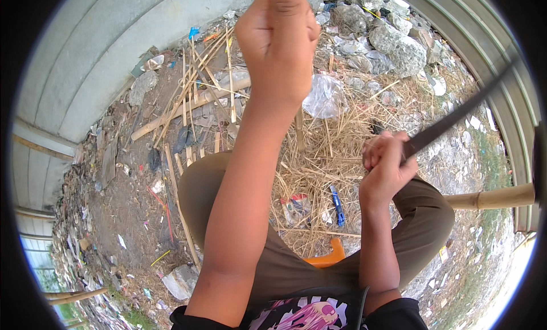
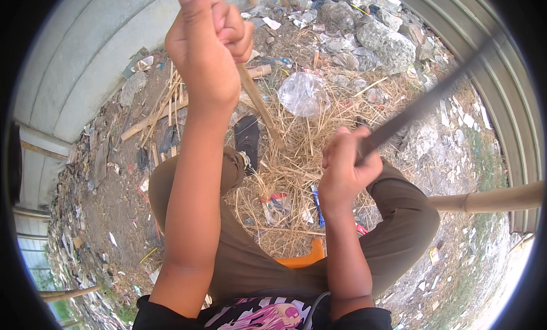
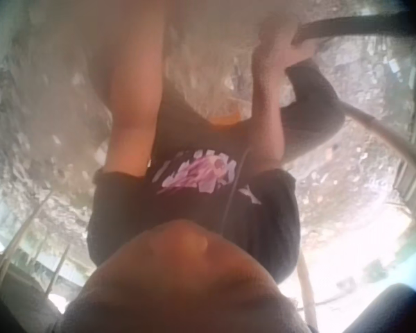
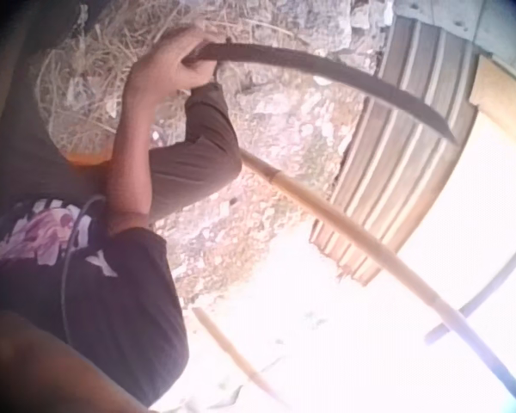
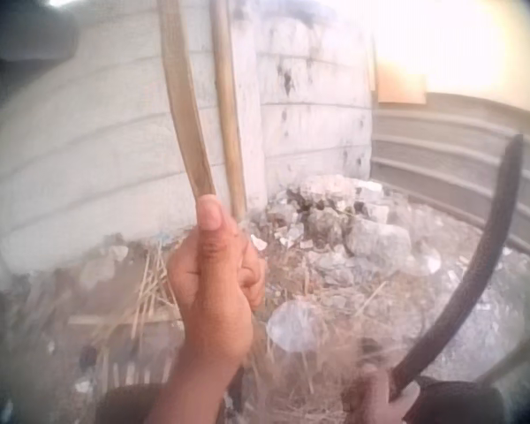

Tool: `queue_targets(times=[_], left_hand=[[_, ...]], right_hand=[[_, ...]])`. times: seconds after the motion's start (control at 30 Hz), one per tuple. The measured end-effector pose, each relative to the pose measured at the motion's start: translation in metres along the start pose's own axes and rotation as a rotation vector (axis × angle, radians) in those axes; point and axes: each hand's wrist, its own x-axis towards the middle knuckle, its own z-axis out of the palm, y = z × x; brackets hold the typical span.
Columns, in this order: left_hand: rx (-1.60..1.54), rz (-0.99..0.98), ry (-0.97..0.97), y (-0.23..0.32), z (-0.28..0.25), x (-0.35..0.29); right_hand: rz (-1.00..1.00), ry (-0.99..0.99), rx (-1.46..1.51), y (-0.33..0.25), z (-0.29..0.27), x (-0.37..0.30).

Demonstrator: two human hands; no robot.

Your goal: The person sits on the ground and uses a knife to split a long bamboo stick into thin strips. They hold the bamboo with one hand and repeatedly strike it with the knife to separate the fibers.

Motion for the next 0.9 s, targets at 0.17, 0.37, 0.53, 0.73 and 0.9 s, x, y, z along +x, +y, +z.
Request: queue_targets(times=[0.17, 0.37, 0.53, 0.73, 0.9], left_hand=[[-0.105, 0.154, -0.023, -0.012, 0.034, -0.006], [-0.145, 0.062, -0.038, -0.009, 0.021, -0.003], [-0.203, 0.035, -0.113, -0.012, 0.009, -0.003], [-0.317, -0.068, -0.126, -0.002, 0.02, 0.002], [-0.307, -0.018, -0.144, -0.004, 0.007, 0.002]], right_hand=[[0.906, -0.123, -0.155, 0.133, -0.019, -0.09], [0.867, -0.161, -0.395, 0.088, -0.03, -0.031], [0.199, -0.019, 0.086, 0.02, -0.007, 0.002], [1.38, -0.229, 0.057, 0.143, -0.047, -0.086], [0.964, -0.223, -0.165, 0.078, -0.019, -0.032]])
